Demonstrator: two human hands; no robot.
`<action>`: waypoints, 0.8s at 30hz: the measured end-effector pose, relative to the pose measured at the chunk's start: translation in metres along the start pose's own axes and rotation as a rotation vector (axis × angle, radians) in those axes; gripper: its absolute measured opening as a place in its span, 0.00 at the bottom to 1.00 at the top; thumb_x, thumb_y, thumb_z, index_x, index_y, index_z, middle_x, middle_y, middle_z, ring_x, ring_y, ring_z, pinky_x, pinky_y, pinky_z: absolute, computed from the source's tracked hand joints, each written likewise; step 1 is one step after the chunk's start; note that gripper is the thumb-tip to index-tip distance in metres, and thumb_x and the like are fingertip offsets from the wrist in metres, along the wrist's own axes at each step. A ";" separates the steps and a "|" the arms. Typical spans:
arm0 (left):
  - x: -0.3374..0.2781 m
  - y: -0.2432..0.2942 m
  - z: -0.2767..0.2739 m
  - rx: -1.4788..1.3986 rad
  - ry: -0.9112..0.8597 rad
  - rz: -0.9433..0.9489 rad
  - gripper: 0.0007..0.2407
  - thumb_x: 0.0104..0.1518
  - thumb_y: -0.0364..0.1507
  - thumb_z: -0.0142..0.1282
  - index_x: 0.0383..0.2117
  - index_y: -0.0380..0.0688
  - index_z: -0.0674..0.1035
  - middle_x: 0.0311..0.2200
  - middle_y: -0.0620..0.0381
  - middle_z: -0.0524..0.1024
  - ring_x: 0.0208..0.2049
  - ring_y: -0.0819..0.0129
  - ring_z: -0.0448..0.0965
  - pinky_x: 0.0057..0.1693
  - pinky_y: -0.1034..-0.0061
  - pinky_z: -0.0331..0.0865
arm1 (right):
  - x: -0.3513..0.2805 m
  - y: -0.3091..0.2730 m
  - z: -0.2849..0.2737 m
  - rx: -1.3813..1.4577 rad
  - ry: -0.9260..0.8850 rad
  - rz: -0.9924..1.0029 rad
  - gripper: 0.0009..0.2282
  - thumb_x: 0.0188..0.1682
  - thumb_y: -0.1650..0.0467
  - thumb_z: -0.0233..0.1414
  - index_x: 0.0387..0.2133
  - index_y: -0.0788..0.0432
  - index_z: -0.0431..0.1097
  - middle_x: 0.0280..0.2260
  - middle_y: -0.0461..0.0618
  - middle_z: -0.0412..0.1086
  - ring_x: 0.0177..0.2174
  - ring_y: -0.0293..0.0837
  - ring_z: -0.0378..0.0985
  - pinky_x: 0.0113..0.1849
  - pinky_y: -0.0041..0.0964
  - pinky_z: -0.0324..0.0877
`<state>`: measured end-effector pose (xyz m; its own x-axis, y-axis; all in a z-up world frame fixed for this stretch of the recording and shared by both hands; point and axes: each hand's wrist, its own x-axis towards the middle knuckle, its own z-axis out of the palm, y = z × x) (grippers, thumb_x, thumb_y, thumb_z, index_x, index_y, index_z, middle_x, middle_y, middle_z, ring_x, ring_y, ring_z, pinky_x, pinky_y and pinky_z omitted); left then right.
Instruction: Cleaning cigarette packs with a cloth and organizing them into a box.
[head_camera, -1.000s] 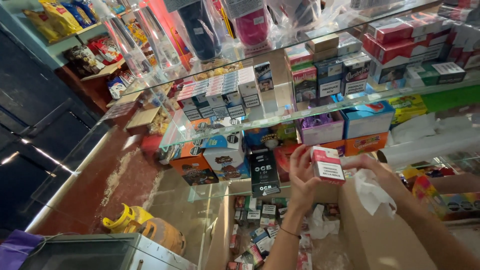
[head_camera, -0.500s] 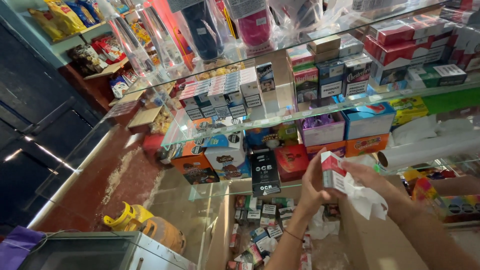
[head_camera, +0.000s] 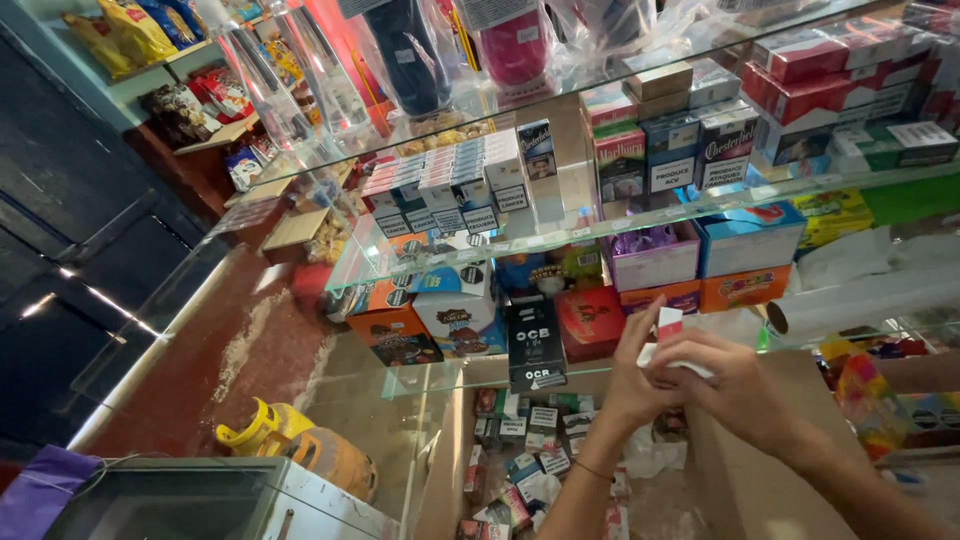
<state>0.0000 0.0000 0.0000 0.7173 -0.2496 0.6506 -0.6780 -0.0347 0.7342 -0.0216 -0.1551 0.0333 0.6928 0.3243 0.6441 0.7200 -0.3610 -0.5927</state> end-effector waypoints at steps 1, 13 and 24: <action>0.000 0.002 0.000 0.000 -0.001 -0.001 0.39 0.47 0.31 0.61 0.70 0.47 0.58 0.62 0.48 0.62 0.61 0.57 0.64 0.65 0.59 0.63 | 0.002 0.012 0.001 0.001 0.001 0.001 0.05 0.43 0.71 0.61 0.32 0.55 0.81 0.35 0.44 0.81 0.36 0.39 0.83 0.40 0.33 0.77; -0.006 -0.026 0.012 -0.376 0.088 -0.129 0.43 0.34 0.45 0.73 0.59 0.45 0.62 0.63 0.49 0.64 0.65 0.60 0.65 0.69 0.70 0.61 | 0.033 0.057 -0.040 -0.210 0.234 0.124 0.07 0.58 0.72 0.49 0.40 0.61 0.74 0.40 0.53 0.76 0.40 0.48 0.77 0.44 0.42 0.67; -0.002 -0.008 0.013 -0.249 0.150 -0.179 0.15 0.57 0.30 0.61 0.49 0.49 0.72 0.50 0.55 0.73 0.54 0.63 0.73 0.61 0.70 0.68 | 0.027 0.039 -0.062 -0.216 -0.225 0.236 0.16 0.38 0.64 0.66 0.41 0.50 0.80 0.46 0.42 0.77 0.43 0.39 0.82 0.46 0.36 0.75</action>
<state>0.0017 -0.0120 -0.0093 0.8497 -0.1154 0.5145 -0.4921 0.1768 0.8524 0.0226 -0.2150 0.0577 0.8472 0.3854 0.3657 0.5313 -0.6166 -0.5810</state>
